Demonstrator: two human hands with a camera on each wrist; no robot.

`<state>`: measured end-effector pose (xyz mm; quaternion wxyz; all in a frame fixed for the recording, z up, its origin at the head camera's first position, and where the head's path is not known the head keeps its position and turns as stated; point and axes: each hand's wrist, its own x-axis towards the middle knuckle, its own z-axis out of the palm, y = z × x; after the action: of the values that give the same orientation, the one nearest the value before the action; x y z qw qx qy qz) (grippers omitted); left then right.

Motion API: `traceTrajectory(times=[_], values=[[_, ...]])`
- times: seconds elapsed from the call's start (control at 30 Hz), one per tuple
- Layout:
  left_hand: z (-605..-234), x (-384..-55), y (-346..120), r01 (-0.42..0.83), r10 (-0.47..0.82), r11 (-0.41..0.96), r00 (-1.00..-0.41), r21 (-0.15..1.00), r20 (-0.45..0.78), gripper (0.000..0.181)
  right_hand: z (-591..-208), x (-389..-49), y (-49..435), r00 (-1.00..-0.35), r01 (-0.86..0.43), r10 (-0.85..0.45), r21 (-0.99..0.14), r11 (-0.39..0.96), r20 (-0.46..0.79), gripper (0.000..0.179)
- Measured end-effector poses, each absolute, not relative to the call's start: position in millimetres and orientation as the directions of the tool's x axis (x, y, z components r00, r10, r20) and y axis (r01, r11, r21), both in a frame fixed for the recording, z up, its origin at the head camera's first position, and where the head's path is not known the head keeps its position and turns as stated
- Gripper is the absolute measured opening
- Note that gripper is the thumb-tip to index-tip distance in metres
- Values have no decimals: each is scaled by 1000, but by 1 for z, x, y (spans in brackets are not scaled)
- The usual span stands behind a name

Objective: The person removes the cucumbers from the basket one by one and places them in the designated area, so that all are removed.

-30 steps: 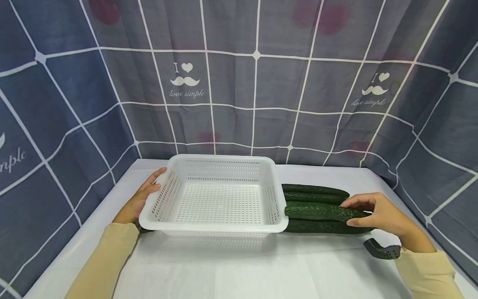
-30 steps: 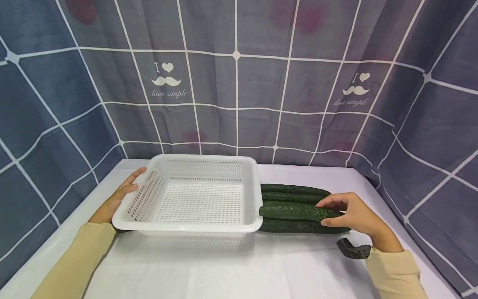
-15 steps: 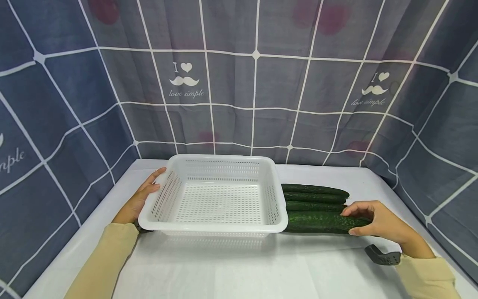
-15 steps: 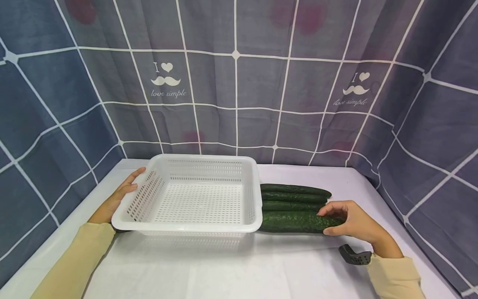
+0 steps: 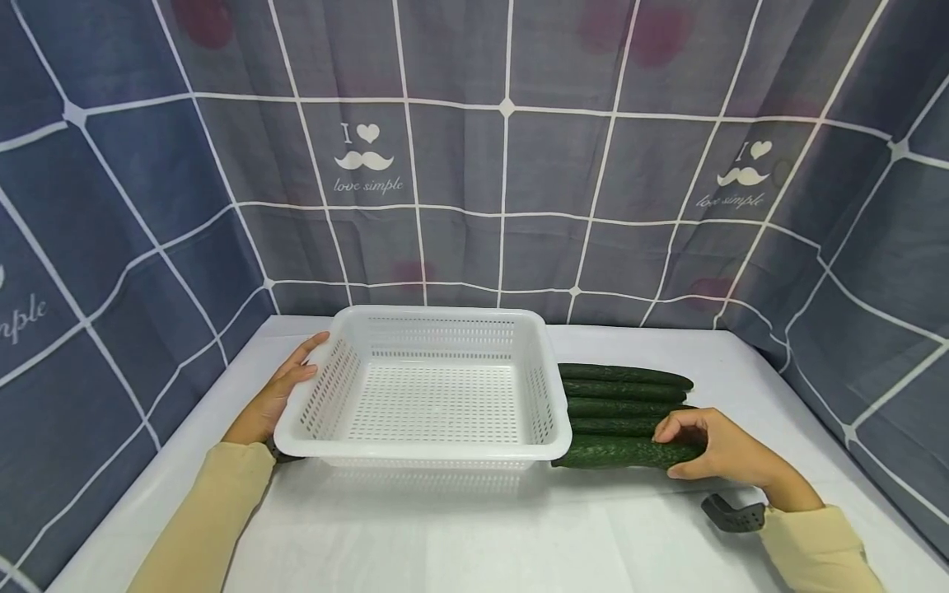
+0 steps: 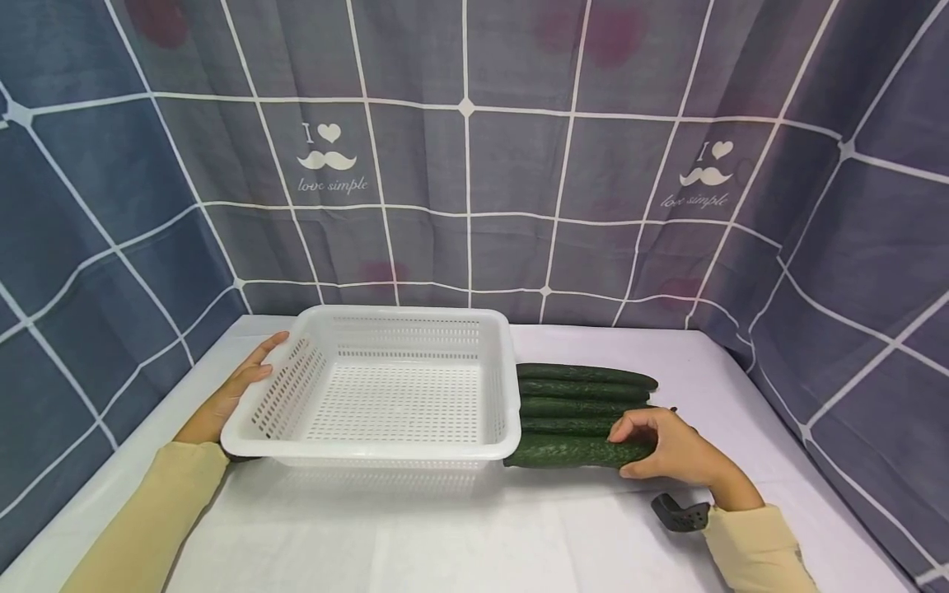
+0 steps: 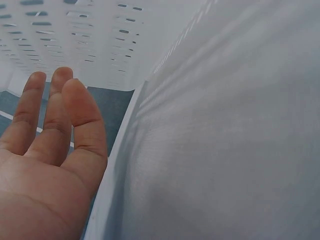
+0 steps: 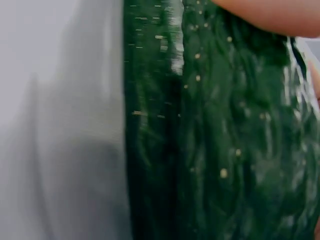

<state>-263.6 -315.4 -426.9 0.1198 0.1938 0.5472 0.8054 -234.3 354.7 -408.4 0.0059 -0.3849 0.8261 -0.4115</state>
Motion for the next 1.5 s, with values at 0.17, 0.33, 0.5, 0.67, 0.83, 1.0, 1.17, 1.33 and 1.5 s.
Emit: traceTrajectory(times=[0.17, 0.33, 0.5, 0.67, 0.83, 1.0, 1.17, 1.33, 1.5], values=[[-427, -264, -315, 22, 411, -389, -890, 921, 195, 50, -412, -234, 349, -701, -650, -640, -650, 393, 314, 40], [-427, -264, -315, 15, 419, -434, -882, 901, 217, 50, -414, -234, 344, -696, -667, -641, -622, 410, 324, 41], [-426, -264, -315, 16, 418, -410, -885, 912, 204, 50, -416, -233, 342, -690, -679, -642, -604, 417, 332, 44], [-426, -263, -315, 16, 413, -380, -892, 925, 185, 51, -417, -232, 340, -689, -668, -654, -623, 407, 312, 42], [-427, -263, -317, -1, 412, -374, -896, 927, 165, 51, -417, -232, 339, -682, -668, -668, -624, 405, 298, 41], [-428, -264, -317, -5, 410, -369, -898, 929, 158, 52, -418, -233, 336, -680, -676, -672, -606, 419, 294, 42], [-426, -263, -317, 0, 395, -354, -906, 935, 149, 51, -419, -234, 333, -677, -687, -674, -582, 435, 295, 43], [-426, -263, -317, -9, 394, -366, -907, 931, 146, 51, -420, -234, 332, -680, -683, -677, -577, 447, 281, 43], [-426, -262, -317, -11, 398, -368, -906, 930, 147, 51, -420, -233, 331, -705, -668, -656, -564, 486, 269, 43]])
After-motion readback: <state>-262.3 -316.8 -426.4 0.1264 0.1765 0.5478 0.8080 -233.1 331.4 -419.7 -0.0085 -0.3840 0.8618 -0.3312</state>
